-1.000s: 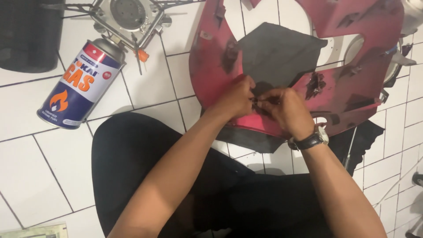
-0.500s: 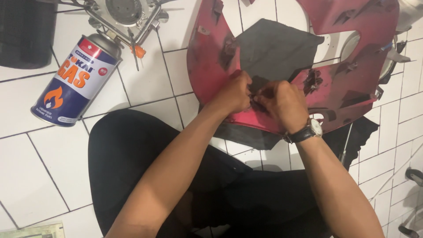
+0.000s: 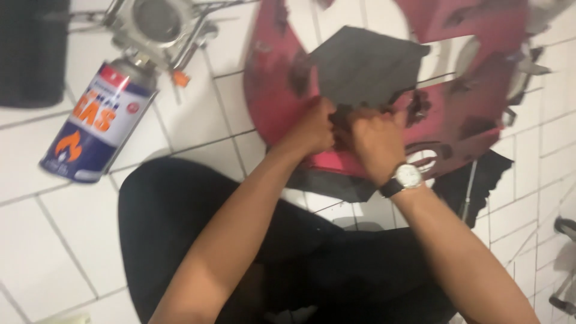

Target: Repairing and assembling small components onto a red motorcycle fairing piece using tools on the floor.

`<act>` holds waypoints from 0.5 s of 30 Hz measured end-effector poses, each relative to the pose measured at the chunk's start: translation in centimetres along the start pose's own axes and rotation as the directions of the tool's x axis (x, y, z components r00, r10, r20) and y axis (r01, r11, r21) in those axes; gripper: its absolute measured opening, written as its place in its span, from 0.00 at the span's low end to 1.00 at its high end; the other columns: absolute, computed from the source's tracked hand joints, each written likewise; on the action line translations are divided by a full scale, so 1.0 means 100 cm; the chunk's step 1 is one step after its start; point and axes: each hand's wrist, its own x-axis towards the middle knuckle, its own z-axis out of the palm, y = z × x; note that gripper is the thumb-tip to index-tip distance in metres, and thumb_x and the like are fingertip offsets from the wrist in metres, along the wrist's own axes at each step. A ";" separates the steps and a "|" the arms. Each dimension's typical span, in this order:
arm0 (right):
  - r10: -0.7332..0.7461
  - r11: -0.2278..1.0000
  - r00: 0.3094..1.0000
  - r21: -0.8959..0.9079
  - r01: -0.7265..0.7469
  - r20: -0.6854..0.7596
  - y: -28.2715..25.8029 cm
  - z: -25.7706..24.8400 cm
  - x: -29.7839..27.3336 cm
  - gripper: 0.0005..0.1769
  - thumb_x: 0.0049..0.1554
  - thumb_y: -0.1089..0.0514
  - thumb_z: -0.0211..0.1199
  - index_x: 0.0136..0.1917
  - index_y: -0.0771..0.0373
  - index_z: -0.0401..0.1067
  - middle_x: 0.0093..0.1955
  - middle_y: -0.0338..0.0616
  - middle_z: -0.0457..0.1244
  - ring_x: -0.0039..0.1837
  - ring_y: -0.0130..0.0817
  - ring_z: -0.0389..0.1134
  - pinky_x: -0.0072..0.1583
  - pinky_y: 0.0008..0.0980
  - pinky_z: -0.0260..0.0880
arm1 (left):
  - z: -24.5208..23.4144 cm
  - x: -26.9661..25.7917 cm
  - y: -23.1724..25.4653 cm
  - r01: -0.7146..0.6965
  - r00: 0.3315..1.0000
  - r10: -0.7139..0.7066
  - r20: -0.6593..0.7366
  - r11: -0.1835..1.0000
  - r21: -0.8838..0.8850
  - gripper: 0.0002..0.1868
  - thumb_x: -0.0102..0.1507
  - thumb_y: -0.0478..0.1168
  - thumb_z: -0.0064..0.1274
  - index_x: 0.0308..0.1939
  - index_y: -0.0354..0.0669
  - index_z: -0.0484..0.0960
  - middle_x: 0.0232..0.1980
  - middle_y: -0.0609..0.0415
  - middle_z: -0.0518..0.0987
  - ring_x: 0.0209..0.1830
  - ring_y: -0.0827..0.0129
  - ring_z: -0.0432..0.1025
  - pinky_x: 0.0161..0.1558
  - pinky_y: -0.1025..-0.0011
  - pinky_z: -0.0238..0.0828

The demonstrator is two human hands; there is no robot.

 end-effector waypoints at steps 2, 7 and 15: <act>0.070 0.996 0.997 -0.050 -0.070 0.012 0.003 0.011 -0.006 0.13 0.58 0.46 0.66 0.48 0.56 0.77 0.46 0.44 0.69 0.48 0.43 0.70 0.58 0.57 0.58 | 0.009 0.006 -0.021 -0.113 0.993 0.114 -0.008 0.992 0.056 0.31 0.50 0.24 0.62 0.55 0.31 0.67 0.41 0.37 0.79 0.41 0.54 0.77 0.41 0.61 0.74; -0.177 0.980 0.975 -0.116 0.162 -0.137 0.017 0.013 -0.019 0.04 0.56 0.55 0.62 0.44 0.54 0.75 0.42 0.38 0.65 0.51 0.36 0.69 0.70 0.69 0.55 | -0.019 -0.010 0.020 0.278 0.952 -0.188 0.243 0.862 -0.424 0.19 0.60 0.22 0.40 0.55 0.34 0.72 0.48 0.45 0.80 0.43 0.59 0.78 0.41 0.63 0.81; 0.264 0.883 0.923 0.455 -0.114 -0.281 0.121 -0.086 -0.086 0.12 0.53 0.60 0.67 0.52 0.60 0.78 0.46 0.45 0.69 0.44 0.42 0.69 0.53 0.42 0.67 | -0.037 -0.025 0.075 0.258 0.945 -0.260 0.200 0.966 0.036 0.14 0.62 0.40 0.58 0.50 0.37 0.85 0.44 0.49 0.88 0.43 0.68 0.80 0.47 0.70 0.76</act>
